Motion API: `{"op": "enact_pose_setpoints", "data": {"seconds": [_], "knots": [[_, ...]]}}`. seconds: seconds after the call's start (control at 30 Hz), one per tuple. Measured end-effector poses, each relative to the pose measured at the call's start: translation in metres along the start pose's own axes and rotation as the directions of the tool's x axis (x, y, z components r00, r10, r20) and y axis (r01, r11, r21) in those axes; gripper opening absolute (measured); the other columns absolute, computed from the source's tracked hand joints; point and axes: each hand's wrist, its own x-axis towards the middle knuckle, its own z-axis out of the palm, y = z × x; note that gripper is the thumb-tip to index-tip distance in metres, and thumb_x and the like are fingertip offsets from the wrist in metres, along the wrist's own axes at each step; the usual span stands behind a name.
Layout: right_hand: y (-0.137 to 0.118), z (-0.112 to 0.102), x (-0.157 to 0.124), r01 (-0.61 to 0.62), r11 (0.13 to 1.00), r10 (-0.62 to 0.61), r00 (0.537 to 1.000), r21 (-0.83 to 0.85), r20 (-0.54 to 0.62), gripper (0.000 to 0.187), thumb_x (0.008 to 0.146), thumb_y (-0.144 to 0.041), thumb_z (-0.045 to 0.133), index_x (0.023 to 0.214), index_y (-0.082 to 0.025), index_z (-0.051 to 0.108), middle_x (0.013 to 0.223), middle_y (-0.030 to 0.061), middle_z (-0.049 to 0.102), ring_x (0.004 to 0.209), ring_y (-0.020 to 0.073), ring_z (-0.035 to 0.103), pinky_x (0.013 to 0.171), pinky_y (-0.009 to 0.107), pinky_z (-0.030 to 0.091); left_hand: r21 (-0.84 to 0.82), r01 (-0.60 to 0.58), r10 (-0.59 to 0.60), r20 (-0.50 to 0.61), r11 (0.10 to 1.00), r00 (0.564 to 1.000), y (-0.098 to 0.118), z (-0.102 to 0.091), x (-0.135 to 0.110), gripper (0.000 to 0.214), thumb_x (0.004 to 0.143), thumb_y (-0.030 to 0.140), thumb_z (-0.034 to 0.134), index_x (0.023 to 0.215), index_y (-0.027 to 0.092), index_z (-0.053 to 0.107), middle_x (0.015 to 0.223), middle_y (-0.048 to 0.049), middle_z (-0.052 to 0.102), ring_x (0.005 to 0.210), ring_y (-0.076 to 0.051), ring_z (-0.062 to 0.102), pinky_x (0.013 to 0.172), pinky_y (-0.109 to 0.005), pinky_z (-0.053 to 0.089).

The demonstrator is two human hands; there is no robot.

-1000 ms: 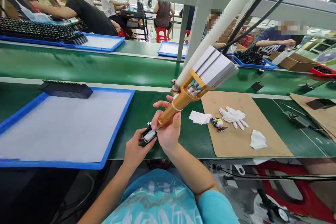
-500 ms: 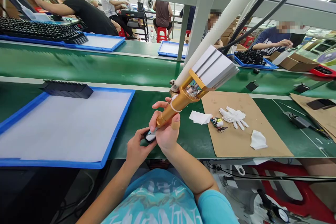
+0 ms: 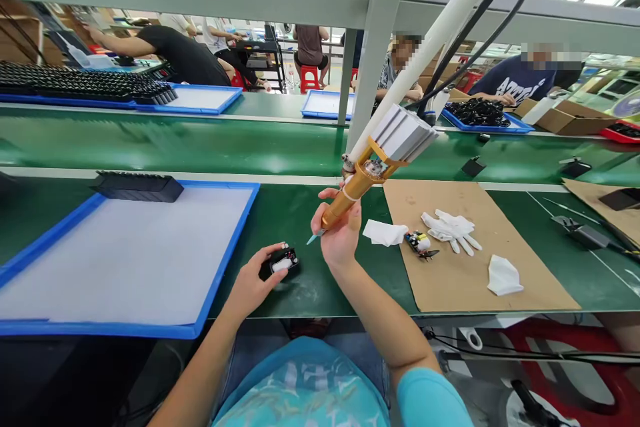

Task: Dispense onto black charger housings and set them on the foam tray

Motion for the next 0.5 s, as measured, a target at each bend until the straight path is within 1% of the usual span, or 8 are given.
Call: {"op": "enact_pose_setpoints", "data": {"seconds": [0.03,0.1,0.13,0.17,0.23,0.3,0.4,0.5], "knots": [[0.001,-0.004,0.005,0.013,1.0,-0.013,1.0,-0.017,0.001,0.037,0.088,-0.059,0.04,0.108,-0.031,0.052,0.091,-0.001,0.058,0.041,0.0072,0.049,0.036,0.023,0.033,-0.067,0.024,-0.022,0.025,0.997,0.999,0.002,-0.002,0.004,0.044,0.088,0.05,0.05,0.123,0.024,0.057,0.129,-0.0057,0.061,0.119,-0.024,0.056,0.103,-0.039,0.043],[0.002,-0.013,0.013,0.035,0.998,-0.035,0.999,-0.05,-0.007,0.037,0.088,-0.058,0.039,0.108,-0.03,0.052,0.09,-0.0012,0.058,0.041,0.0072,0.048,0.036,0.023,0.033,-0.184,0.081,-0.067,0.077,0.98,0.995,0.008,-0.003,0.013,0.047,0.095,0.051,0.035,0.124,0.023,0.059,0.127,-0.0054,0.063,0.12,-0.022,0.056,0.104,-0.038,0.042],[0.002,-0.017,0.016,0.041,0.997,-0.042,0.999,-0.064,-0.016,0.036,0.089,-0.058,0.039,0.107,-0.03,0.052,0.09,-0.0012,0.058,0.041,0.0072,0.048,0.036,0.023,0.033,-0.218,0.102,-0.081,0.104,0.971,0.991,0.011,-0.004,0.017,0.048,0.095,0.051,0.033,0.122,0.023,0.061,0.123,-0.0051,0.066,0.119,-0.022,0.058,0.103,-0.037,0.043],[0.002,-0.021,0.019,0.043,0.996,-0.045,0.999,-0.079,-0.027,0.037,0.089,-0.059,0.039,0.107,-0.03,0.052,0.09,-0.0013,0.058,0.041,0.0071,0.047,0.035,0.023,0.032,-0.227,0.11,-0.082,0.129,0.968,0.988,0.015,-0.004,0.019,0.048,0.095,0.052,0.034,0.12,0.023,0.063,0.12,-0.0046,0.068,0.115,-0.022,0.06,0.101,-0.036,0.045],[0.001,-0.029,0.023,0.044,0.993,-0.049,0.998,-0.107,-0.05,0.037,0.088,-0.06,0.039,0.107,-0.03,0.051,0.089,-0.0015,0.058,0.041,0.0071,0.047,0.035,0.022,0.032,-0.165,0.086,-0.06,0.155,0.983,0.986,0.021,-0.005,0.02,0.042,0.092,0.051,0.043,0.117,0.025,0.065,0.115,-0.0024,0.07,0.108,-0.021,0.064,0.094,-0.033,0.05],[-0.001,-0.035,0.024,0.043,0.991,-0.053,0.996,-0.13,-0.07,0.039,0.087,-0.061,0.039,0.107,-0.03,0.051,0.089,-0.0019,0.058,0.041,0.007,0.046,0.036,0.022,0.032,-0.045,0.012,-0.006,0.14,0.999,0.99,0.024,-0.005,0.016,0.037,0.089,0.049,0.051,0.116,0.028,0.066,0.114,-0.0003,0.071,0.102,-0.021,0.066,0.086,-0.031,0.054],[-0.004,-0.04,0.024,0.043,0.988,-0.056,0.995,-0.147,-0.084,0.04,0.086,-0.063,0.038,0.107,-0.031,0.049,0.089,-0.0025,0.058,0.041,0.0067,0.045,0.036,0.023,0.032,0.107,-0.116,0.11,0.063,0.987,0.992,0.023,-0.004,0.009,0.032,0.088,0.045,0.056,0.112,0.028,0.067,0.111,-0.0006,0.072,0.098,-0.02,0.067,0.082,-0.03,0.055],[-0.004,-0.042,0.022,0.045,0.988,-0.056,0.996,-0.148,-0.067,0.039,0.087,-0.062,0.039,0.107,-0.03,0.049,0.09,-0.0023,0.058,0.041,0.0069,0.046,0.037,0.023,0.032,0.178,-0.2,0.205,-0.009,0.963,0.979,0.019,0.003,0.005,0.026,0.089,0.04,0.056,0.106,0.026,0.068,0.106,-0.0025,0.073,0.094,-0.019,0.068,0.083,-0.031,0.055]]}}
